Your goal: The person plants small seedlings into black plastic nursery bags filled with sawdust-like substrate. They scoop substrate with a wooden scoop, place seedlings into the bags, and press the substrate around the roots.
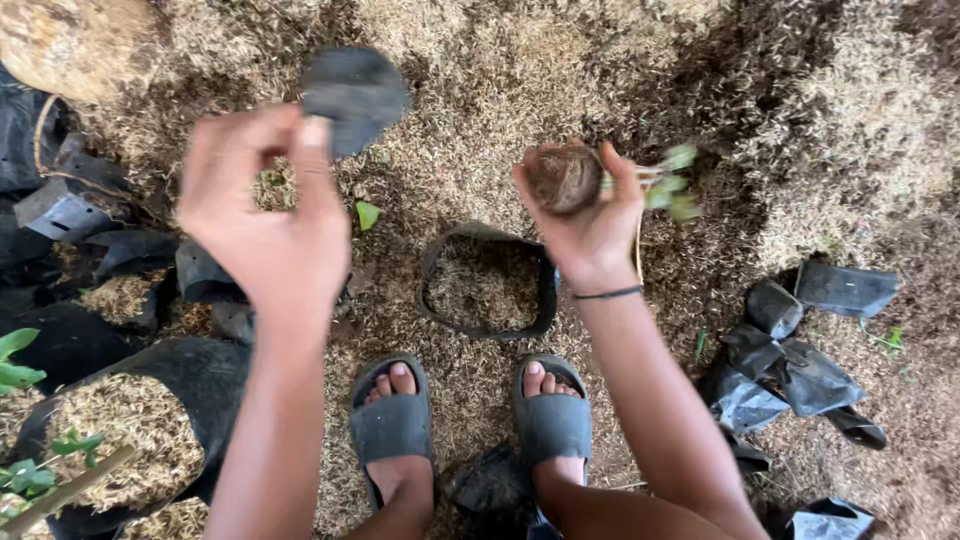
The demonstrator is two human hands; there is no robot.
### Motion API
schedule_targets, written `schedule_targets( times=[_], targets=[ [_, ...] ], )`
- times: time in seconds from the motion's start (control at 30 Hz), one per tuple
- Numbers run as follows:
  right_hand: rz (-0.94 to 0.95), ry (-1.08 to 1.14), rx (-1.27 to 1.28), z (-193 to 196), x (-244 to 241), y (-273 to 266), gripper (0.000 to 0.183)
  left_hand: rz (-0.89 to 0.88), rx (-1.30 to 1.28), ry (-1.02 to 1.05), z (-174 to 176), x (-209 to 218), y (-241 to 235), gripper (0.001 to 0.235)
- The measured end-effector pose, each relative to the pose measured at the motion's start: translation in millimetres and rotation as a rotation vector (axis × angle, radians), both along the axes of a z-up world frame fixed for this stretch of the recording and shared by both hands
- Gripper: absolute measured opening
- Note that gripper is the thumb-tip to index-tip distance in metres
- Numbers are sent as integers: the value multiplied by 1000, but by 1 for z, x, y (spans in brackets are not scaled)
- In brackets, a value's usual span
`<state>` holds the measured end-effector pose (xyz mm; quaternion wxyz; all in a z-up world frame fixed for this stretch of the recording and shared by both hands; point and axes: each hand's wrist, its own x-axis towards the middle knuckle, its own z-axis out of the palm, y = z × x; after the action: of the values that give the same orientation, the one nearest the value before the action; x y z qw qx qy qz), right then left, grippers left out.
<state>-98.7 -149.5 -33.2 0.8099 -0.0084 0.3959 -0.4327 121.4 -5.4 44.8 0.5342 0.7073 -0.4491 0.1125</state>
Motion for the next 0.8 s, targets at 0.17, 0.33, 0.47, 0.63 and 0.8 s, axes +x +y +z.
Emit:
schedule_targets(
  times=[0.17, 0.33, 0.47, 0.63, 0.8],
  targets=[
    [667, 289, -913, 6, -41, -1, 43, -17, 281, -125, -23, 0, 39, 43],
    [1182, 877, -1506, -17, -35, 46, 62, -269, 808, 119, -84, -75, 57, 36],
    [1372, 1018, -1592, -53, -16, 68, 64, -311, 959, 357, -113, -86, 63, 54],
    [1434, 1304, -1501, -77, -19, 52, 64, -315, 782, 285, -115, -79, 59, 55],
    [1080, 1194, -1653, -78, -27, 61, 61, -304, 682, 248, -114, -81, 61, 53]
  ],
)
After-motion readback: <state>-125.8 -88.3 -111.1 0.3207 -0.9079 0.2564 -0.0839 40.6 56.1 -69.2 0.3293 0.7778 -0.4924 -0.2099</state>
